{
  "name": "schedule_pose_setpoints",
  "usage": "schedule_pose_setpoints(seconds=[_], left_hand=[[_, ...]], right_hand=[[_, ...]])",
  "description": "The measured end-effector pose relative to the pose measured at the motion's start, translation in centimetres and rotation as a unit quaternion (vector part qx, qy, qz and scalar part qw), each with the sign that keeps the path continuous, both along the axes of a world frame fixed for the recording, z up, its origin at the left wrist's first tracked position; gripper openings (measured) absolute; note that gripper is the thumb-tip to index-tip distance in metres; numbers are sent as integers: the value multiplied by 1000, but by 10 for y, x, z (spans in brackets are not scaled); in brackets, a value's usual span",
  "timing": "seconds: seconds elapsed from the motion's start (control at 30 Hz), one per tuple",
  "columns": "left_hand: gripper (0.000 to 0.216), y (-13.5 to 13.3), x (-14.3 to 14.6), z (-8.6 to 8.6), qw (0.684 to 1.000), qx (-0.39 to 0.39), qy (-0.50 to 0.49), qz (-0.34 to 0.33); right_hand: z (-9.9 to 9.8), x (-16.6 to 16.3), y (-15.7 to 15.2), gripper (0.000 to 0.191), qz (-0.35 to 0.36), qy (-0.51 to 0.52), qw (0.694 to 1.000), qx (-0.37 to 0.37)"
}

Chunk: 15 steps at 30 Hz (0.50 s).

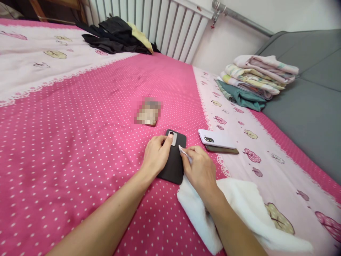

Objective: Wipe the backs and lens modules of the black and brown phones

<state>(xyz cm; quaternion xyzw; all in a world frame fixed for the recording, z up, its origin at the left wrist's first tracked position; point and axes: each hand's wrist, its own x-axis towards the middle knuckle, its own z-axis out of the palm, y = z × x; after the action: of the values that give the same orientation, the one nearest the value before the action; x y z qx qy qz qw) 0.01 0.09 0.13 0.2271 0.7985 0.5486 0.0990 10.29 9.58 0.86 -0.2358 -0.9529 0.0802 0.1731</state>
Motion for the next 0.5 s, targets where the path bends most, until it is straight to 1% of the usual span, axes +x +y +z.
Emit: schedule_pose_setpoints(seconds=[0.1,0.2,0.37,0.5], left_hand=[[41,0,0,-1,1000,1,1,-1],[41,0,-1,-1,1000,-2,2,2],[41,1,-1,-1,1000,8,9,0],[40,1,-1,-3,1000,12,13,-3]], right_hand=[[0,0,0,26,0,2,1000,-2],[2,0,-1,25,20,10,1000,-13],[1,1,-3,24,107,27,992,-55],[1,1,-5,24,187,27,980,-62]])
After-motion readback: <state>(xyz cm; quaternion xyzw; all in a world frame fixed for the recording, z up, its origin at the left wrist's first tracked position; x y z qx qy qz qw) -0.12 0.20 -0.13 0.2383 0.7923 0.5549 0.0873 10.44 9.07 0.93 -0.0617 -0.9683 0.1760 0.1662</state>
